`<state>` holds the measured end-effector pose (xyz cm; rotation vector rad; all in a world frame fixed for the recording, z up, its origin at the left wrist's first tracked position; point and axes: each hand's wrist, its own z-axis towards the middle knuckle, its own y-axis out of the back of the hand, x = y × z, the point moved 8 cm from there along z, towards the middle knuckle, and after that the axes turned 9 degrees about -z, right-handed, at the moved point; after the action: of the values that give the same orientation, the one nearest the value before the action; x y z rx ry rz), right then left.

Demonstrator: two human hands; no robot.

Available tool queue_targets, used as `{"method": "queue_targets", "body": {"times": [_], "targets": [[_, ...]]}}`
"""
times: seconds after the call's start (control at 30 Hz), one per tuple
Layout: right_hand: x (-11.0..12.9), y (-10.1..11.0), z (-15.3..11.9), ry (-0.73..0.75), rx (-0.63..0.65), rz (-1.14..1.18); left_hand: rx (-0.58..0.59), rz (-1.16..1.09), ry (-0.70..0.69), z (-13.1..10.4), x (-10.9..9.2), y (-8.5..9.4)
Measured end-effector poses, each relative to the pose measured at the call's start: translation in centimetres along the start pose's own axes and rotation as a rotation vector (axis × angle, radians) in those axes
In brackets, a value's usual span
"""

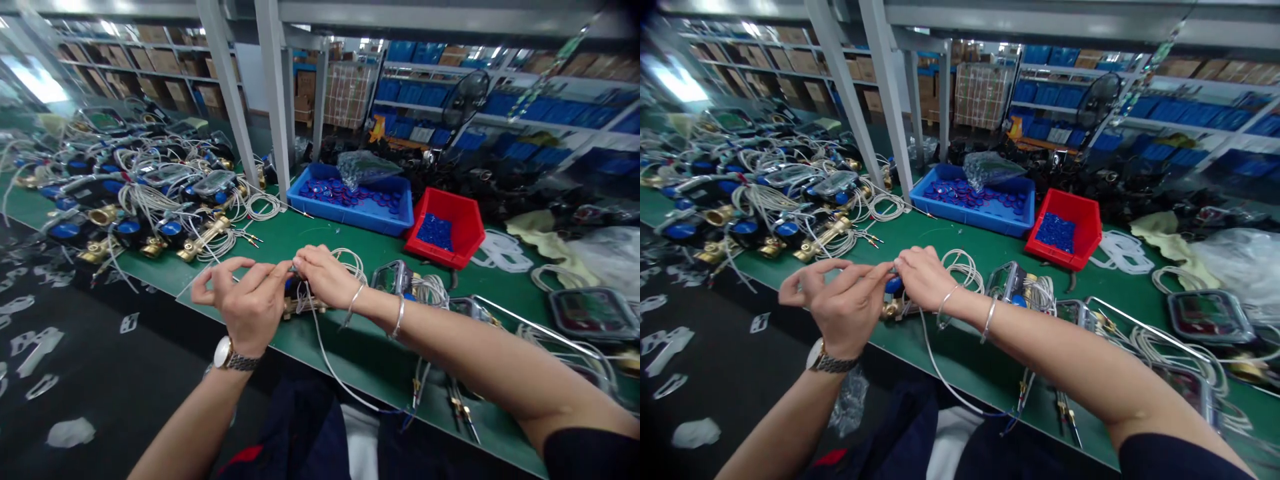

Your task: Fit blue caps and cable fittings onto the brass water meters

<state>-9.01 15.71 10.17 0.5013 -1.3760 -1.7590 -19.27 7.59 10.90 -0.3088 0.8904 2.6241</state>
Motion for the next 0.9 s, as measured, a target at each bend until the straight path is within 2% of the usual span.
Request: {"method": "queue_targets", "body": {"times": [0.13,0.23,0.27,0.4,0.5,0.53,0.63,0.67,0.77,0.8,0.9], "targets": [[0.9,0.9,0.2,0.134,-0.154,-0.115,0.055,-0.013,-0.01,0.4,0.2,-0.4],[0.2,-0.4,0.5,0.056,-0.009,-0.075,0.011,0.026,-0.034,0.5,0.2,-0.1],[-0.1,-0.5,0.5,0.025,0.003,-0.064,0.005,0.037,-0.042,0.5,0.2,-0.1],[0.6,0.5,0.6,0.115,-0.114,-0.134,0.059,-0.006,-0.051,0.6,0.3,-1.0],[-0.5,-0.4,1.0,0.017,-0.009,-0.08,0.009,0.019,-0.047,0.7,0.6,-0.9],[-0.7,-0.4,1.1,0.008,-0.018,-0.071,0.0,0.026,-0.047,0.8,0.7,-0.9],[0.0,0.1,1.2,0.129,-0.129,-0.125,0.045,0.001,-0.045,1.0,1.0,-1.5],[-0.1,0.0,1.3,0.129,-0.121,-0.133,0.05,-0.008,-0.05,1.0,1.1,-1.6],[-1.5,-1.0,1.6,0.005,-0.035,-0.1,0.018,-0.01,-0.061,1.0,1.4,-1.6],[-1.4,-0.9,1.7,0.02,-0.051,-0.104,0.023,-0.011,-0.056,1.0,1.5,-1.7],[-0.1,-0.6,1.6,0.201,-0.133,-0.159,0.094,-0.017,-0.014,0.9,2.0,-2.5]]}}
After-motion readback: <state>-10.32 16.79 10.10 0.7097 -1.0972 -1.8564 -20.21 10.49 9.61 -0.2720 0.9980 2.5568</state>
